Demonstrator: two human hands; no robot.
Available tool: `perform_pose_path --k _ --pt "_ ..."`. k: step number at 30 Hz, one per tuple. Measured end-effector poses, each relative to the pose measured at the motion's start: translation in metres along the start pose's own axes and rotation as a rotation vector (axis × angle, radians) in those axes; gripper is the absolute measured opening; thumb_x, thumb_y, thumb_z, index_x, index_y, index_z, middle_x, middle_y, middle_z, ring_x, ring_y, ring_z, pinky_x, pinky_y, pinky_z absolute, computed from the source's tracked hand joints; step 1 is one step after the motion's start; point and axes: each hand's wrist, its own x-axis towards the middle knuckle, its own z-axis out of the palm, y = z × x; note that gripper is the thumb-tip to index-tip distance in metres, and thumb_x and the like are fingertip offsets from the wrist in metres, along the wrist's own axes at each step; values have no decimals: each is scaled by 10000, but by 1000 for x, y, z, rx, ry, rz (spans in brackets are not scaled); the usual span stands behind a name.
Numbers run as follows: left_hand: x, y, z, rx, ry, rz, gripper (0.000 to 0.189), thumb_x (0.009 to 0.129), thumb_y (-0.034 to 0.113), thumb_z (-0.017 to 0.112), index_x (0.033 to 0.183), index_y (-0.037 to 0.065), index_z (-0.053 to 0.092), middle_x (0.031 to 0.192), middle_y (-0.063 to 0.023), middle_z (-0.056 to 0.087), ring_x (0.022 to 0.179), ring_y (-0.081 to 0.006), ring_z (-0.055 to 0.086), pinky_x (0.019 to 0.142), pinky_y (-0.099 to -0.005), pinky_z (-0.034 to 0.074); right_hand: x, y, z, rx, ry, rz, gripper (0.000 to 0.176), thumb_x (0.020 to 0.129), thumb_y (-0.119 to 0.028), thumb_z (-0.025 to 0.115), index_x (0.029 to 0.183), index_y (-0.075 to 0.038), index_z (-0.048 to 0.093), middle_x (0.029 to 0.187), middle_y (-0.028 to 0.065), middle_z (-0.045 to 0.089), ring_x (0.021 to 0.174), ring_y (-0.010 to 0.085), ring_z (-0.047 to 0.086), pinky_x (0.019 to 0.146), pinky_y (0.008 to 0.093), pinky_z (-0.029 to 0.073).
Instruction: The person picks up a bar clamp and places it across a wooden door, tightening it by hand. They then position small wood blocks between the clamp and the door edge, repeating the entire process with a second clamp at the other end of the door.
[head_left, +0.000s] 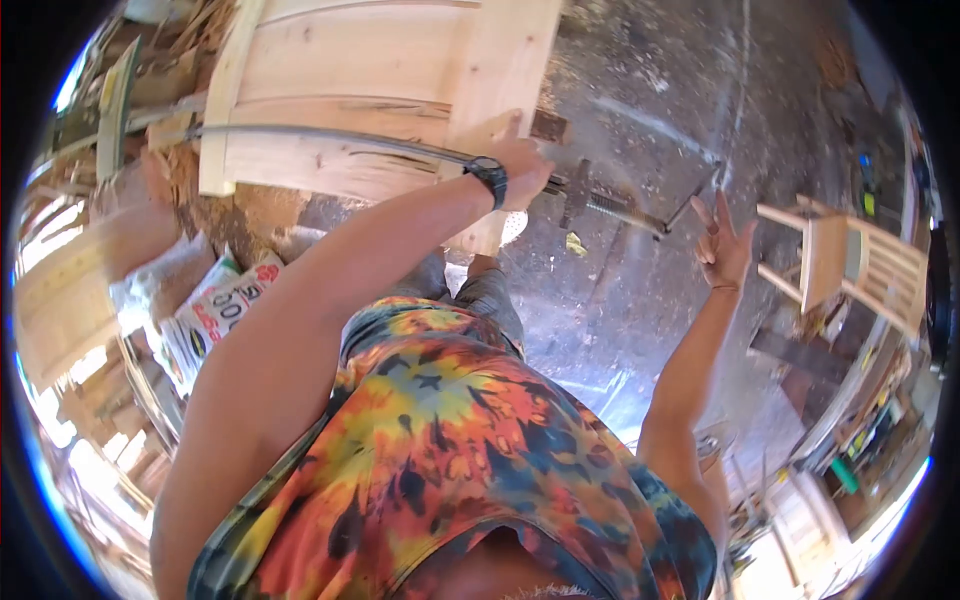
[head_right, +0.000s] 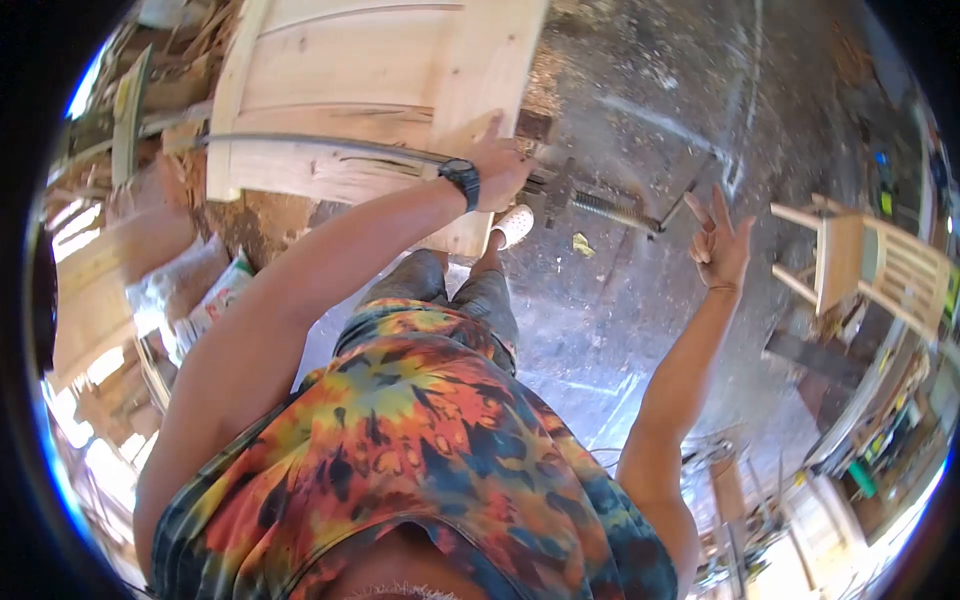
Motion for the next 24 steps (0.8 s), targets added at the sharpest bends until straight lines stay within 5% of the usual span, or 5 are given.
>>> perform_pose_path --k 3,6,10,15,24 --pt "-5 0 3 -21 87 -24 272 815 149 589 1065 77 670 910 -84 712 1089 -277 620 1140 -675 110 73 63 -68 -407 146 140 810 944 -728 219 1499 -159 376 1234 86 645 495 89 452 462 220 369" --pt "-8 0 -1 -68 84 -32 222 815 165 597 1004 96 692 904 -70 716 1085 -264 626 1157 -652 108 50 108 -69 -349 424 529 708 939 -709 337 1221 -134 639 724 -47 515 475 99 395 412 252 333" --pt "-17 -1 -18 -83 -31 -15 184 809 163 602 959 150 709 897 -30 720 1082 -228 630 1173 -630 116 -15 77 -51 -81 61 725 742 904 -745 357 1332 -168 541 889 93 662 421 123 413 391 261 331" --pt "-11 0 -5 -66 34 -48 165 787 182 628 916 178 730 901 -5 723 1086 -194 626 1184 -615 120 12 10 -36 31 -380 303 863 874 -783 358 1498 -188 337 1178 188 659 427 119 435 408 260 352" --pt "-15 -1 -11 -116 28 -62 191 779 162 613 895 182 764 965 -32 728 1085 -219 635 1193 -587 121 62 73 -5 -77 313 225 830 919 -701 377 1495 -105 331 1360 130 569 658 130 515 567 266 412"
